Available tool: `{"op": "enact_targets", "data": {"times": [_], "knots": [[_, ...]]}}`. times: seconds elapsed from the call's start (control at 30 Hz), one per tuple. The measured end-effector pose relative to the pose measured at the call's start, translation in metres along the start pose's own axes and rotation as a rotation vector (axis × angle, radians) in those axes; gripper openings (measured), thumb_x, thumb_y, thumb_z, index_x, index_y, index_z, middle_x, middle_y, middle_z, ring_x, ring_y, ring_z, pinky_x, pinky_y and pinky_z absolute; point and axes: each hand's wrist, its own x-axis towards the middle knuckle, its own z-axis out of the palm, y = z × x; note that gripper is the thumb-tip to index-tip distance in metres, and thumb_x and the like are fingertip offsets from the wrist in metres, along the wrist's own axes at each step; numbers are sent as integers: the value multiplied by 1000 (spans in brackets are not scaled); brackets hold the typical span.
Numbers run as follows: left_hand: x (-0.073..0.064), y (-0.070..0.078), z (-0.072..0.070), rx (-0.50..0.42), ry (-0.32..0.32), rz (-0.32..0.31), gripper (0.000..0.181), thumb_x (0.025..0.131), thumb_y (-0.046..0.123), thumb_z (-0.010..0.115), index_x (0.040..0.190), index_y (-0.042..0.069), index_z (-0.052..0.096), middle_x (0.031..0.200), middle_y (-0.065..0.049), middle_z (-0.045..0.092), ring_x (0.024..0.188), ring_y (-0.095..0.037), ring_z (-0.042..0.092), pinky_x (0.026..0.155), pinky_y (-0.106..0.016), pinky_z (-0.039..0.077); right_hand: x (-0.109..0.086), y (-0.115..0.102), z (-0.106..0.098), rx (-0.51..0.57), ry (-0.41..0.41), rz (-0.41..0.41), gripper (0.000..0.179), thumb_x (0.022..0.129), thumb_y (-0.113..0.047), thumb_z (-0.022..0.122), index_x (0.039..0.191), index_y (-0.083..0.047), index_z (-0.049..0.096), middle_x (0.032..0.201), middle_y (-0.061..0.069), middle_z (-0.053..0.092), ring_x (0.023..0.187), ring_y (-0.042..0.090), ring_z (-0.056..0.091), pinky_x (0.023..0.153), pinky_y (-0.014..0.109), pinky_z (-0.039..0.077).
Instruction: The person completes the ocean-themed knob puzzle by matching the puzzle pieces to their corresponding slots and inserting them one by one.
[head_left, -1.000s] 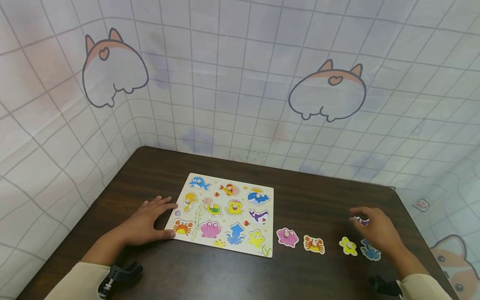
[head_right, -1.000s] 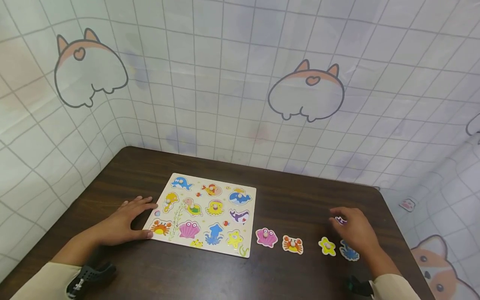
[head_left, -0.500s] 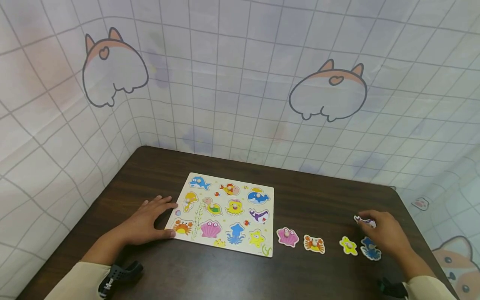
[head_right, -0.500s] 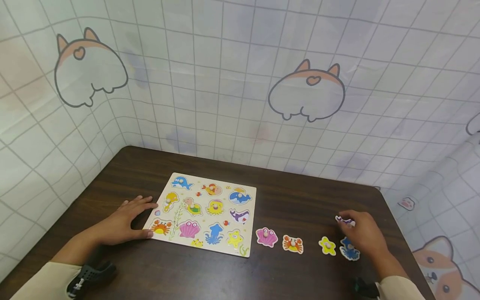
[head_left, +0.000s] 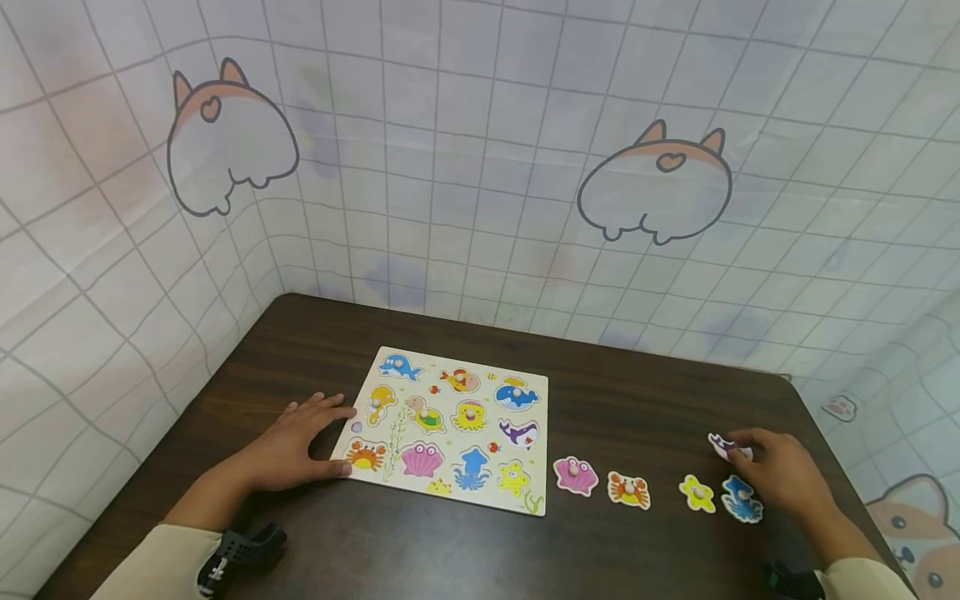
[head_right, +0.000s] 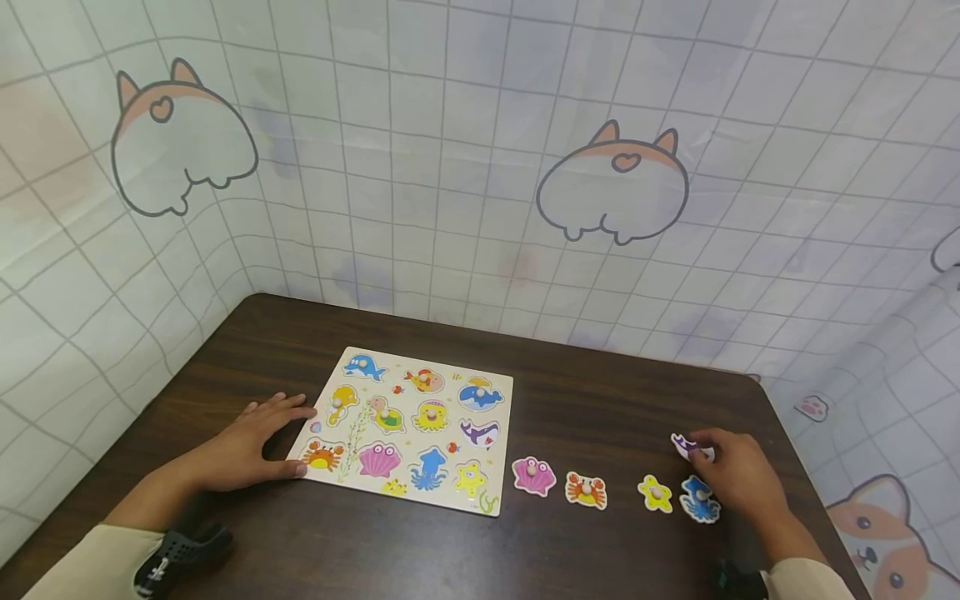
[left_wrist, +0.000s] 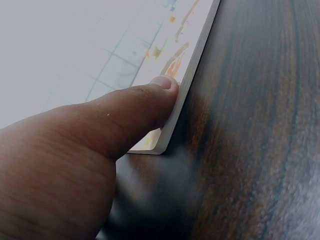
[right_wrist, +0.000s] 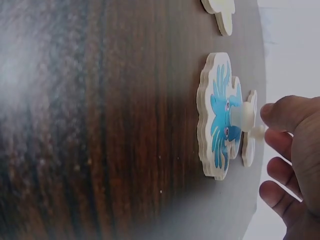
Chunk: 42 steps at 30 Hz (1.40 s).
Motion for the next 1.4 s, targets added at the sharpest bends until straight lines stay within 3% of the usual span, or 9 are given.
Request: {"op": "enact_targets", "data": {"times": [0.2, 0.63, 0.93, 1.1, 1.3, 1.4], "knots": [[0, -1, 1, 3, 5, 3, 88, 81, 65, 77, 150, 17, 51, 161, -20, 36, 149, -51, 20, 117, -71, 9, 0, 2, 0, -14, -23, 35, 30, 93, -17, 73, 115, 3, 70, 105, 26, 70, 89, 42, 66, 71, 61, 53], [1, -2, 2, 5, 1, 5, 89, 81, 66, 77, 151, 18, 50, 161, -19, 36, 150, -50, 20, 117, -71, 9, 1, 6, 4, -16, -25, 60, 23, 95, -14, 71, 111, 2, 72, 100, 24, 71, 79, 31, 63, 65, 53, 51], [0, 0, 0, 5, 3, -4, 89, 80, 66, 77, 150, 17, 51, 160, -20, 36, 149, -50, 21, 117, -70, 10, 3, 0, 3, -3, 9, -10, 12, 93, -12, 75, 102, -4, 77, 100, 20, 73, 82, 32, 66, 68, 56, 52], [0, 1, 0, 2, 2, -7, 89, 80, 65, 78, 150, 17, 51, 160, -20, 36, 149, -51, 20, 117, -71, 9, 5, -7, 0, 8, 65, -107, 8, 89, -9, 77, 97, -8, 80, 97, 14, 75, 76, 24, 64, 65, 48, 52], [0, 1, 0, 7, 2, -6, 88, 80, 64, 78, 150, 17, 51, 161, -20, 36, 149, -50, 20, 117, -71, 10, 5, -23, -5, 28, 81, -150, 8, 90, -11, 78, 97, -10, 80, 100, 13, 74, 97, 41, 62, 76, 63, 50], [0, 1, 0, 8, 1, -6, 88, 81, 63, 78, 150, 17, 51, 161, -20, 36, 149, -50, 20, 117, -71, 9, 5, -32, -5, 36, 96, -176, 7, 89, -10, 79, 96, -11, 80, 99, 13, 74, 100, 42, 60, 79, 63, 48]]}}
